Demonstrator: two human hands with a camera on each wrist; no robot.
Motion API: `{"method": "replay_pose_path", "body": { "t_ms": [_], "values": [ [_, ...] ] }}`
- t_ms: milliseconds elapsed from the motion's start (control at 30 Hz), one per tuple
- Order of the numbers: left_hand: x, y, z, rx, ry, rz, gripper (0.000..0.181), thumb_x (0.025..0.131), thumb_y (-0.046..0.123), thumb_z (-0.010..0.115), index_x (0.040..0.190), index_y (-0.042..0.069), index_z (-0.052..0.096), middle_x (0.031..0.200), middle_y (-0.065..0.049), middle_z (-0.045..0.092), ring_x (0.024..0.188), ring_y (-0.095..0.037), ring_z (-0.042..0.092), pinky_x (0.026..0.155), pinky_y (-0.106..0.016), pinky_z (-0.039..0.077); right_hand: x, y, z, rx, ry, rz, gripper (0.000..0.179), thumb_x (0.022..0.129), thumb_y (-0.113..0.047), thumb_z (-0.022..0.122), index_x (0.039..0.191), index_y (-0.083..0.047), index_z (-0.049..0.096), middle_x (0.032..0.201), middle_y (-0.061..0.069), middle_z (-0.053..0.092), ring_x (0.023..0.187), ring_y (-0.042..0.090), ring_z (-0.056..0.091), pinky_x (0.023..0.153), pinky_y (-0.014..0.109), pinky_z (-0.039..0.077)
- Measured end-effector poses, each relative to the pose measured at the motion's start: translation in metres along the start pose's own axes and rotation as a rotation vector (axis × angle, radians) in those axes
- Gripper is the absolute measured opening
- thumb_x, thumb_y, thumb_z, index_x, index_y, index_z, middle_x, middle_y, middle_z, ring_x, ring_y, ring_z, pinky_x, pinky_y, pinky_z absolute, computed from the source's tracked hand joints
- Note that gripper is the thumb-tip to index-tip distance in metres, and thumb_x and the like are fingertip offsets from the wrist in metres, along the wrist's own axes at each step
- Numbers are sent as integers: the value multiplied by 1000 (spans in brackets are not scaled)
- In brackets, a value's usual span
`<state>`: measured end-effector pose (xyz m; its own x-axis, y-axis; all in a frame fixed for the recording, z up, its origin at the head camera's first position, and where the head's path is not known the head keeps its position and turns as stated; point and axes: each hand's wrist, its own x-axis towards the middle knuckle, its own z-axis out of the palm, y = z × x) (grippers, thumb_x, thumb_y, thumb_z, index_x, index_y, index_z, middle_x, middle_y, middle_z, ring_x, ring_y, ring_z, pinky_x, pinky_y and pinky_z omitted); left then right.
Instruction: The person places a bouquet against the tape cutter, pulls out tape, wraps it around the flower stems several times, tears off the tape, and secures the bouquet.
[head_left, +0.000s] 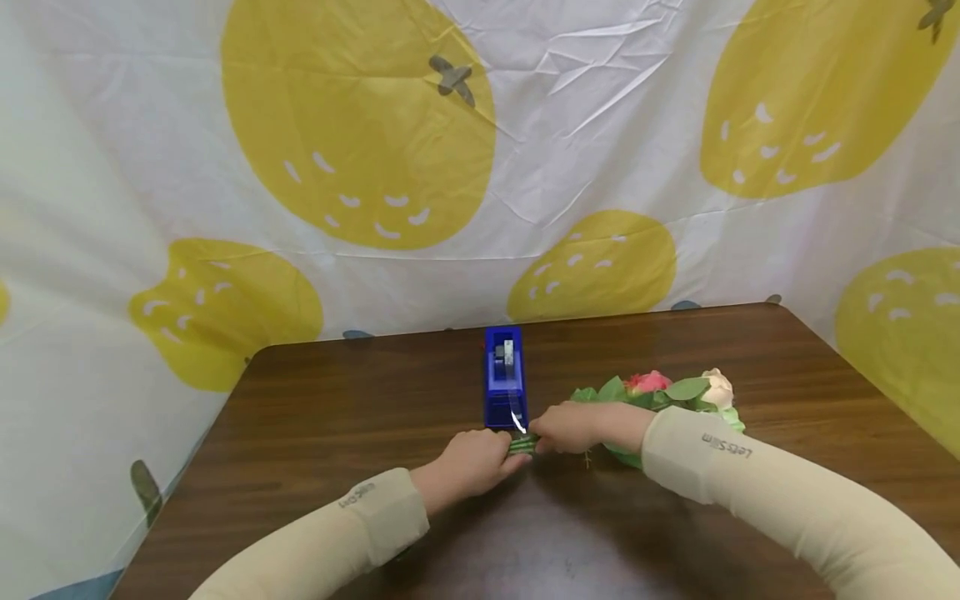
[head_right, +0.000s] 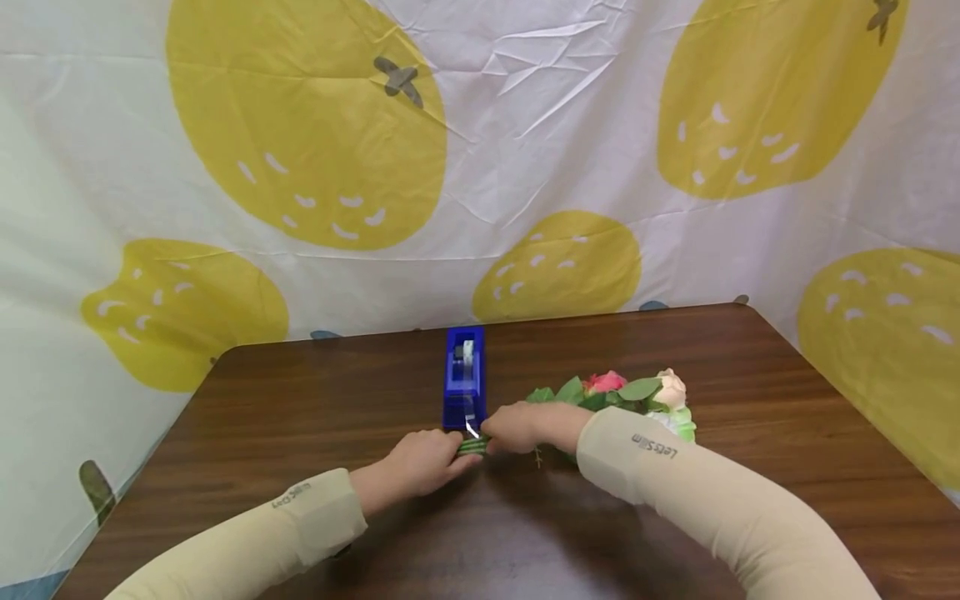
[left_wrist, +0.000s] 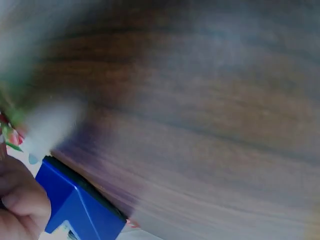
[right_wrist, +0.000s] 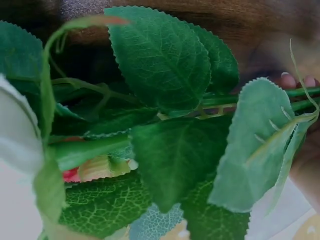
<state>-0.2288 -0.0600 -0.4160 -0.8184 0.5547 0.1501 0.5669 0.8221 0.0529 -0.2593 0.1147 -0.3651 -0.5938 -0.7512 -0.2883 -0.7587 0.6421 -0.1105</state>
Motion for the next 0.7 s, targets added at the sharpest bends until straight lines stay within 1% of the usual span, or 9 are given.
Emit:
{"method": "replay_pose_path", "body": {
  "t_ms": [167, 300, 433, 500, 533, 567, 600, 633, 700],
  "values": [
    [-2, 6, 4, 124, 149, -39, 40, 83, 41, 59, 56, 12, 49, 53, -3, 54, 44, -18, 53, 36, -33, 37, 0, -1, 2, 38, 7, 4, 14, 91, -15, 54, 78, -11, 51, 63, -5, 47, 57, 9, 45, 55, 24, 41],
    [-1, 10, 7, 185, 192, -92, 40, 79, 40, 59, 51, 13, 48, 49, -2, 52, 42, -18, 50, 35, -33, 35, 1, -3, 4, 35, 17, 1, 15, 92, -14, 54, 78, -11, 50, 63, -4, 45, 58, 11, 44, 56, 26, 42],
    [0, 11, 9, 220, 214, -96, 40, 77, 41, 60, 52, 13, 48, 49, -2, 52, 41, -17, 50, 35, -33, 35, 1, -5, 5, 34, 23, 5, 15, 92, -14, 54, 78, -10, 49, 63, -3, 44, 58, 12, 45, 55, 26, 42],
    [1, 10, 8, 205, 185, -102, 38, 77, 41, 59, 54, 13, 49, 51, -3, 53, 43, -18, 51, 36, -33, 36, 1, -6, 4, 29, 20, 13, 16, 92, -14, 54, 78, -10, 48, 63, -3, 45, 57, 12, 44, 55, 26, 42],
    [2, 9, 7, 174, 162, -99, 38, 78, 41, 60, 55, 14, 49, 52, -2, 54, 45, -18, 52, 38, -34, 36, 1, -6, 4, 22, 21, 13, 16, 92, -14, 54, 77, -10, 48, 63, -3, 45, 57, 12, 44, 55, 26, 42],
    [3, 8, 5, 118, 119, -98, 37, 78, 42, 60, 56, 14, 49, 53, -2, 53, 46, -18, 52, 39, -33, 37, 0, -6, 4, 19, 15, 17, 16, 92, -14, 54, 78, -10, 48, 64, -3, 45, 57, 12, 44, 55, 27, 42],
    [5, 6, 3, 33, 54, -102, 37, 79, 43, 60, 57, 15, 50, 53, 0, 53, 47, -16, 52, 40, -32, 37, 0, -6, 4, 13, 9, 22, 16, 92, -14, 54, 78, -10, 48, 63, -2, 45, 57, 12, 43, 54, 27, 42],
    [7, 3, 0, -86, -25, -112, 38, 80, 43, 60, 57, 15, 51, 53, 1, 53, 47, -15, 51, 41, -31, 37, 0, -6, 4, 8, 2, 31, 16, 92, -14, 54, 78, -10, 48, 64, -2, 45, 57, 12, 43, 54, 27, 42],
    [11, -3, -6, -377, -197, -145, 37, 82, 44, 61, 61, 13, 57, 55, 2, 56, 47, -13, 51, 43, -29, 40, -1, -6, 4, -1, -15, 49, 14, 92, -14, 53, 79, -11, 48, 64, -2, 46, 57, 11, 43, 55, 28, 42]
  ]
}}
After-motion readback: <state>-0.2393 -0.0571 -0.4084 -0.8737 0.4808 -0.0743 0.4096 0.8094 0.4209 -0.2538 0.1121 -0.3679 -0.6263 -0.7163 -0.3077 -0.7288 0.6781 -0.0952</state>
